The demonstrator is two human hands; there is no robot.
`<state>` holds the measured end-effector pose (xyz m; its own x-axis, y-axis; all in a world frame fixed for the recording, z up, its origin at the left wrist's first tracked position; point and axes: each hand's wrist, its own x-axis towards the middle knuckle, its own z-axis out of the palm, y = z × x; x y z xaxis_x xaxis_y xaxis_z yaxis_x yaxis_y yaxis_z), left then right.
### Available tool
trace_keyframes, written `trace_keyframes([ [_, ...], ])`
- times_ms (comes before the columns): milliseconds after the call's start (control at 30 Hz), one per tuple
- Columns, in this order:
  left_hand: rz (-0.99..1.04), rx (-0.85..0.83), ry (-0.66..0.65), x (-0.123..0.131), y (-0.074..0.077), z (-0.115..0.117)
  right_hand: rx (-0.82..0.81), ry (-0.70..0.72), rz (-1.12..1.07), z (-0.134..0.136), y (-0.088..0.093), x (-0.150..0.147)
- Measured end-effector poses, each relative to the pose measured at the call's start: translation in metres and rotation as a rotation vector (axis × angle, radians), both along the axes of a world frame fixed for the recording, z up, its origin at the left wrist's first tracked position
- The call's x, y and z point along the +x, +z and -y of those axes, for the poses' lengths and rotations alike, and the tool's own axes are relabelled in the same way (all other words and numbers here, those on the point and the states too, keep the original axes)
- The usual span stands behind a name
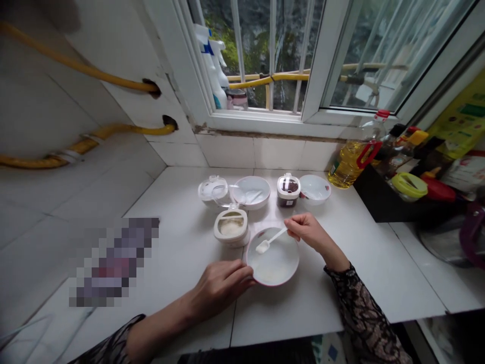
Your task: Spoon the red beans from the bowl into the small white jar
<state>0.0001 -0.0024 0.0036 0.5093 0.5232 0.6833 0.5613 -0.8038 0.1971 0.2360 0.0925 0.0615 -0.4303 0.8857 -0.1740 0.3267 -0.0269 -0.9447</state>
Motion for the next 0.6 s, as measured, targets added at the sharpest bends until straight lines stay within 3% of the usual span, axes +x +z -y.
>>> trace_keyframes([
  [167, -0.015, 0.005, 0.013, 0.000, 0.000, 0.000, 0.057, -0.098, -0.016, -0.003, -0.002, -0.007],
  [267, -0.017, 0.007, 0.007, 0.000, 0.000, 0.000, 0.213, -0.192, -0.037, -0.004, 0.005, -0.018],
  [333, -0.014, 0.015, 0.009, -0.001, 0.000, 0.000, 0.390, -0.243, -0.013, -0.002, 0.013, -0.028],
  [433, -0.010, 0.021, 0.007, -0.001, 0.000, -0.001, 0.782, -0.257, 0.102, 0.004, 0.024, -0.044],
  [600, -0.012, 0.022, 0.008, 0.000, 0.000, -0.001, 1.391, 0.063, 0.383, 0.015, 0.018, -0.058],
])
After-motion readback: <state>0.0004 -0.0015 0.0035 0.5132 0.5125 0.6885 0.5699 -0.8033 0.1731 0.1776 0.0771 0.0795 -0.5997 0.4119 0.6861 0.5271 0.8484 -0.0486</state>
